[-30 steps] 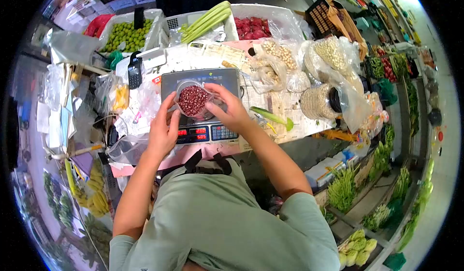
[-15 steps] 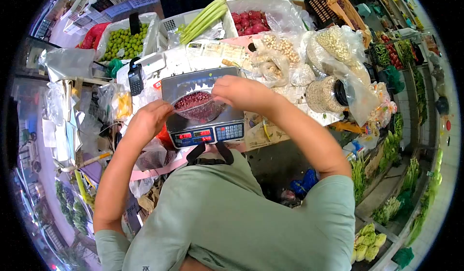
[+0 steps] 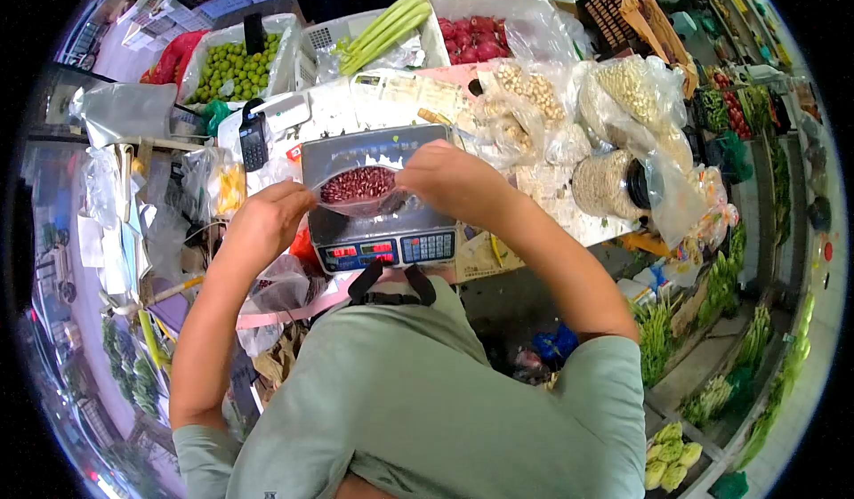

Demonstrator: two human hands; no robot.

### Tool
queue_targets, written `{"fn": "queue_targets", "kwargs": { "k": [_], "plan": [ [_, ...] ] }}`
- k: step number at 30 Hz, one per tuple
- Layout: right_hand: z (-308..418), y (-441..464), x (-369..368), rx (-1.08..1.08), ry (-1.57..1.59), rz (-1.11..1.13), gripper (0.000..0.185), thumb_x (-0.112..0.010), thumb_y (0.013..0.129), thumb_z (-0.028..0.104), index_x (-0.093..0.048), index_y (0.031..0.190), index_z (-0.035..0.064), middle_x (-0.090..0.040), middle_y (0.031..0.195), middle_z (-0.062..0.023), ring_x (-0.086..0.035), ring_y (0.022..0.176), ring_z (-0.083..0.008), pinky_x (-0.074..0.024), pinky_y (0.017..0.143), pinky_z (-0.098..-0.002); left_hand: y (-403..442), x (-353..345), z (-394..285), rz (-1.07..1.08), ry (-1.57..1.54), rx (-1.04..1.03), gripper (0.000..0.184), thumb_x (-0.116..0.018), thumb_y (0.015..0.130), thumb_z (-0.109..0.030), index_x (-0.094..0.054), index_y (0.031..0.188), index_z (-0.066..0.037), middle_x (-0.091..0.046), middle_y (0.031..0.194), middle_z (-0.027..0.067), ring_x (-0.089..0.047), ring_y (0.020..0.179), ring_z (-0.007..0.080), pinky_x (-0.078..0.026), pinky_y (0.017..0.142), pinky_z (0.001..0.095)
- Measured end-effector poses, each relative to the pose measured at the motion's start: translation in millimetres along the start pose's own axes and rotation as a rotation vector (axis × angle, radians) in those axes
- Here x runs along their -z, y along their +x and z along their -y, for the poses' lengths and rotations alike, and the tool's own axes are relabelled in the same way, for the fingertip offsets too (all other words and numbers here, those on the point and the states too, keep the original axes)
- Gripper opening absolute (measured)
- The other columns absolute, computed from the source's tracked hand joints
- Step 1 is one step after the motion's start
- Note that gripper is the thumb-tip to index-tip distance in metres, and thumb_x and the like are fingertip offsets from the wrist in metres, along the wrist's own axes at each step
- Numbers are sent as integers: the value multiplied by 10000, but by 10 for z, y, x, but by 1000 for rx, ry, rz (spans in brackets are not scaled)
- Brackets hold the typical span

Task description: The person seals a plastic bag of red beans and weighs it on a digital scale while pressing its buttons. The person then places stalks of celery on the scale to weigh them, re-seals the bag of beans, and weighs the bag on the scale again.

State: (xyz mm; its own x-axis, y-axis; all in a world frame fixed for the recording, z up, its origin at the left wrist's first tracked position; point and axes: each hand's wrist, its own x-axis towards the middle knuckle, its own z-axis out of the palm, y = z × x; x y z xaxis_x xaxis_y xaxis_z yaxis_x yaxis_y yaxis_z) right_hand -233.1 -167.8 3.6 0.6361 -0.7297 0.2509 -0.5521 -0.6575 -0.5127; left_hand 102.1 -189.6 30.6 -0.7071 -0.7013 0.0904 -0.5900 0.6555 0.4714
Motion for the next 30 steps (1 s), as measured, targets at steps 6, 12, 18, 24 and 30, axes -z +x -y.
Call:
{"fn": "queue_targets", "kwargs": {
  "k": [6, 12, 18, 24, 30],
  "plan": [
    [72, -58, 66, 70, -149, -6, 101, -676, 918, 140, -715, 1008, 120, -689, 943, -48, -664, 987, -239, -486, 995, -412, -60, 51, -82, 10, 10, -17, 183, -659, 893, -31, -727, 1063, -33, -702, 990, 141, -702, 912, 360, -588, 812, 439],
    [5, -89, 2, 81, -108, -36, 81, -662, 930, 143, -714, 985, 114, -708, 959, -62, -683, 968, -268, -494, 982, -440, -24, 68, -108, 38, -28, 28, 140, -713, 907, -5, -731, 1045, -10, -730, 1020, 149, -714, 907, 375, -593, 801, 419],
    [2, -56, -87, -85, 61, -43, 83, -688, 945, 137, -691, 971, 59, -712, 957, -103, -679, 931, -348, -526, 875, -460, -40, -64, -18, -1, -137, 56, 136, -711, 922, 0, -718, 1058, 2, -732, 1098, 169, -716, 972, 390, -588, 862, 419],
    [28, -143, -162, -174, 141, -37, 232, -760, 927, 91, -715, 1147, 33, -758, 1113, -134, -717, 1009, -339, -572, 920, -423, -96, -336, -29, -123, -291, 134, 107, -729, 947, -26, -674, 1035, -3, -743, 1171, 177, -740, 1063, 346, -571, 951, 393],
    [45, -159, -263, -301, 469, -247, 209, -766, 936, 101, -730, 1131, 36, -735, 997, -126, -710, 920, -307, -564, 810, -395, -131, -691, 164, -200, -576, 305, 99, -704, 1006, -54, -644, 1079, -25, -775, 1110, 152, -755, 1069, 243, -574, 934, 337]
  ]
}}
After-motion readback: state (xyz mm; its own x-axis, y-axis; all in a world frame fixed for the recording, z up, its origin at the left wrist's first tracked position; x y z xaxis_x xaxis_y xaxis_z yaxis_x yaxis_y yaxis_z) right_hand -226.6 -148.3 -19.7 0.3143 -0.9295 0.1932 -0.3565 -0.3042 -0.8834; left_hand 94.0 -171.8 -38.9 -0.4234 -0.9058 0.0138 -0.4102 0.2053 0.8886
